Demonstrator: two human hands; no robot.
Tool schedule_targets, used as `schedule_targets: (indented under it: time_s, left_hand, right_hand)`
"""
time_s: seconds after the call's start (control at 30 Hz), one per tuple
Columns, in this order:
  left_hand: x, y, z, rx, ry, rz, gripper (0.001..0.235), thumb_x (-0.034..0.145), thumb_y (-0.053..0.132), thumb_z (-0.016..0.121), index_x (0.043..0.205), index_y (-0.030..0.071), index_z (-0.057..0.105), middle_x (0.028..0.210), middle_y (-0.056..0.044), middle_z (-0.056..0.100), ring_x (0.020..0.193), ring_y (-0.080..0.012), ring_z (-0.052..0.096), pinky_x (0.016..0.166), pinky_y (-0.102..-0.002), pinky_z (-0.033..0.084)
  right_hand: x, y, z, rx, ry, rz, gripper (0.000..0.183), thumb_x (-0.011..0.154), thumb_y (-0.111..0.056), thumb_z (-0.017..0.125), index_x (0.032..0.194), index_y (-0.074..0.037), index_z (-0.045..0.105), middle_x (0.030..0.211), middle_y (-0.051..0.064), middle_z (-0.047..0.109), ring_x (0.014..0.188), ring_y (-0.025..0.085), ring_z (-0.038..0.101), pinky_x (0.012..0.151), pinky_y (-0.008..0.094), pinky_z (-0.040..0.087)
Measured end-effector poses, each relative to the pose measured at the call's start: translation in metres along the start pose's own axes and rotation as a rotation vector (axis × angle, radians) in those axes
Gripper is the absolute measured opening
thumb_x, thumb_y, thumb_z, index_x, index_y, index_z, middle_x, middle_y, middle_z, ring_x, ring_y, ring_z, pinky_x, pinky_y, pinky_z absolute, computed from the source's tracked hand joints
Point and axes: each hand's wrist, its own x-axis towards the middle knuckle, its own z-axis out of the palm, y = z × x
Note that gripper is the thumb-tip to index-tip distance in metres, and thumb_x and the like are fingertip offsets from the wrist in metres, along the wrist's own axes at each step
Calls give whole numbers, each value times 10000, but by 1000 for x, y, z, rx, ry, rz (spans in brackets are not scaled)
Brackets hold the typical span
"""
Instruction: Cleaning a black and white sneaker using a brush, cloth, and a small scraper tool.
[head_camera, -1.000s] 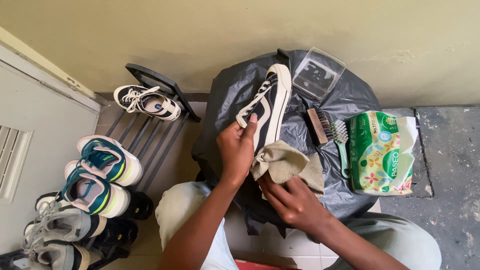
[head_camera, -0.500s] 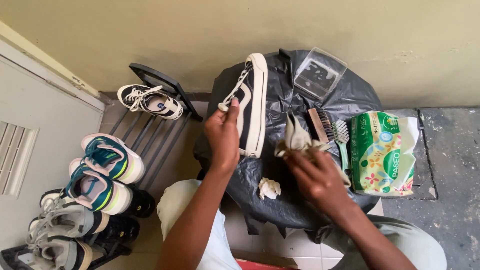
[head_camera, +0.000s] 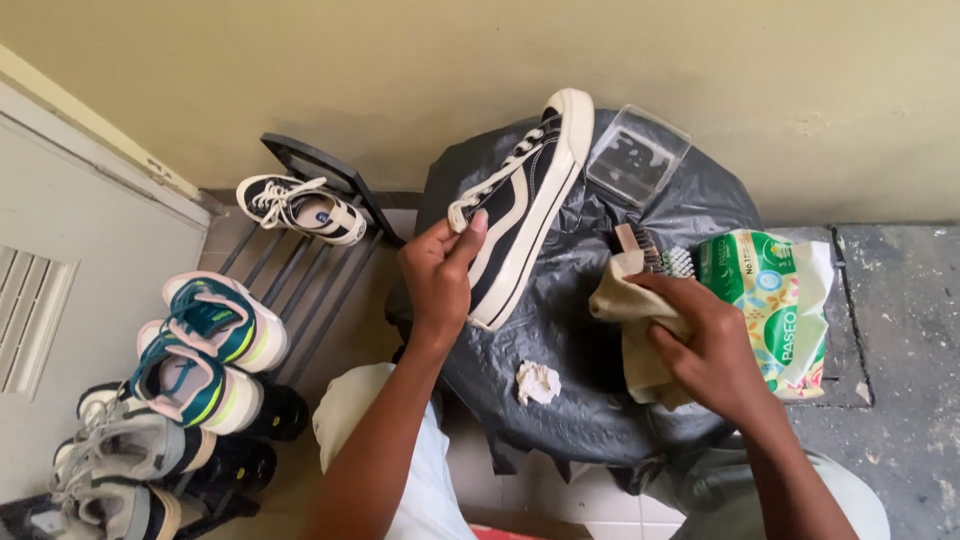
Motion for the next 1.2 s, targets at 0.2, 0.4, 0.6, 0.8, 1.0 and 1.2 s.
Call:
schedule_targets:
  time_s: [0.2, 0.4, 0.6, 0.8, 1.0, 1.2]
  left_hand:
    - [6, 46, -4, -260, -41, -190, 175, 879, 172, 779, 862, -1, 762, 709, -21, 692, 720, -63, 612, 711, -256, 577]
    - [23, 30, -13, -486, -15, -365, 130, 828, 101, 785, 806, -14, 727, 643, -92, 674, 598, -158, 708, 604, -258, 590]
    - [24, 25, -19, -639, -10, -352, 135, 843, 87, 763, 860, -38, 714, 728, -175, 709, 699, -262, 764, 684, -376, 648]
    - [0, 59, -6, -548, -26, -297, 152, 835, 107, 778, 893, -22, 722, 740, -117, 715, 720, -182, 742, 700, -333, 642]
    - [-14, 30, 12, -535, -49, -233, 126, 874, 114, 765, 830, 20, 694, 690, -49, 668, 668, -91, 668, 641, -241, 590]
    - [-43, 43, 28, -489, -124, -206, 153, 873, 144, 774, 794, 38, 697, 650, -18, 652, 642, -59, 636, 626, -210, 563]
  right_hand:
    - [7, 11, -7, 101, -157, 318, 562, 708, 27, 655, 1250, -117, 680, 1109, 200, 767, 1081, 396, 708, 985, 546, 477]
    - [18, 4, -5, -28, -200, 257, 492, 755, -4, 689, 1245, -42, 689, 1106, 303, 716, 1085, 548, 652, 969, 618, 472]
    - [14, 42, 5, -325, -319, 236, 400, 870, -179, 709, 1256, -72, 696, 1184, 221, 715, 1185, 495, 625, 946, 607, 511]
    - [5, 13, 11, -359, 48, -142, 538, 935, -237, 734, 1378, 45, 621, 1211, 268, 632, 1227, 454, 534, 1031, 549, 438]
    - [8, -24, 42, 794, -102, 406, 670, 920, -177, 651, 1513, 39, 426, 1335, 308, 607, 1172, 418, 661, 988, 546, 558]
    - [16, -29, 44, 1089, -40, 547, 742, 903, -252, 627, 1540, 54, 401, 1352, 279, 536, 1126, 408, 637, 915, 581, 559]
